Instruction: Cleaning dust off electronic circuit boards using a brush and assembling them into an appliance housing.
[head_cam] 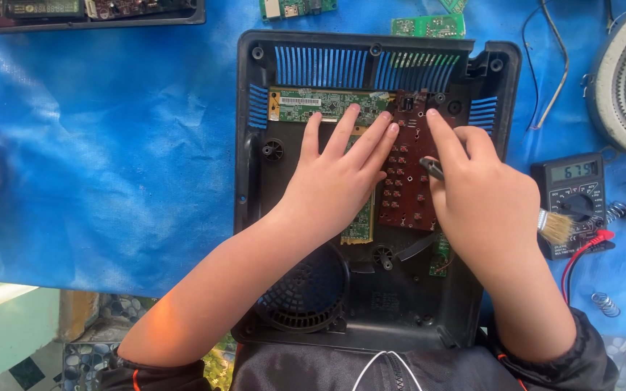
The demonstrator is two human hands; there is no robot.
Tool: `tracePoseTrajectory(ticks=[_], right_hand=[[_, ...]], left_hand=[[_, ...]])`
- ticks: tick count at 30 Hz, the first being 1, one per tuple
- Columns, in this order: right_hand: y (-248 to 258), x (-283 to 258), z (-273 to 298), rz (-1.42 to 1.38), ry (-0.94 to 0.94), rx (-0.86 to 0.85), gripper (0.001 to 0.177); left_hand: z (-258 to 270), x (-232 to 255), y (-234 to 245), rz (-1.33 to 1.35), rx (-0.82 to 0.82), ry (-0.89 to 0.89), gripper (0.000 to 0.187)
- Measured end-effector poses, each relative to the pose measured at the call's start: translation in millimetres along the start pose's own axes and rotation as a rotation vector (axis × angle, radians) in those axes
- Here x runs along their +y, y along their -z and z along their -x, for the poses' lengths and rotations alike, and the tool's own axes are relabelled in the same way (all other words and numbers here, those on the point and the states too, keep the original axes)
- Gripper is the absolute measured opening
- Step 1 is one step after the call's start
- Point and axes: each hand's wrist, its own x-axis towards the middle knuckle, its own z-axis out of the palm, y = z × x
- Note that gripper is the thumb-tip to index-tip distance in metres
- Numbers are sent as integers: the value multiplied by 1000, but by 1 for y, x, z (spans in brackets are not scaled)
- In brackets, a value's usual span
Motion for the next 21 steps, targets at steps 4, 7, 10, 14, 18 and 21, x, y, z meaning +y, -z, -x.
tracePoseTrajectory(ticks=[4, 7, 10, 14, 18, 21], right_hand=[[-7, 2, -2, 23, -14, 45, 72], [-5, 1, -2, 30, -12, 46, 67], [-7, 2, -1, 54, 13, 98, 57], [-10, 5, 1, 9, 21, 97, 49], [-8, 3, 0, -11, 18, 114, 48], [-11, 2, 1, 52, 8, 159, 56]], left_hand=[[-1, 1, 3, -2, -15, 3, 63], [-1, 1, 2, 6, -11, 14, 65], [0, 1, 1, 2, -10, 16, 64], [1, -1, 2, 21, -19, 19, 70], [1, -1, -1, 26, -24, 23, 76], [-1, 1, 1, 28, -16, 35, 72]])
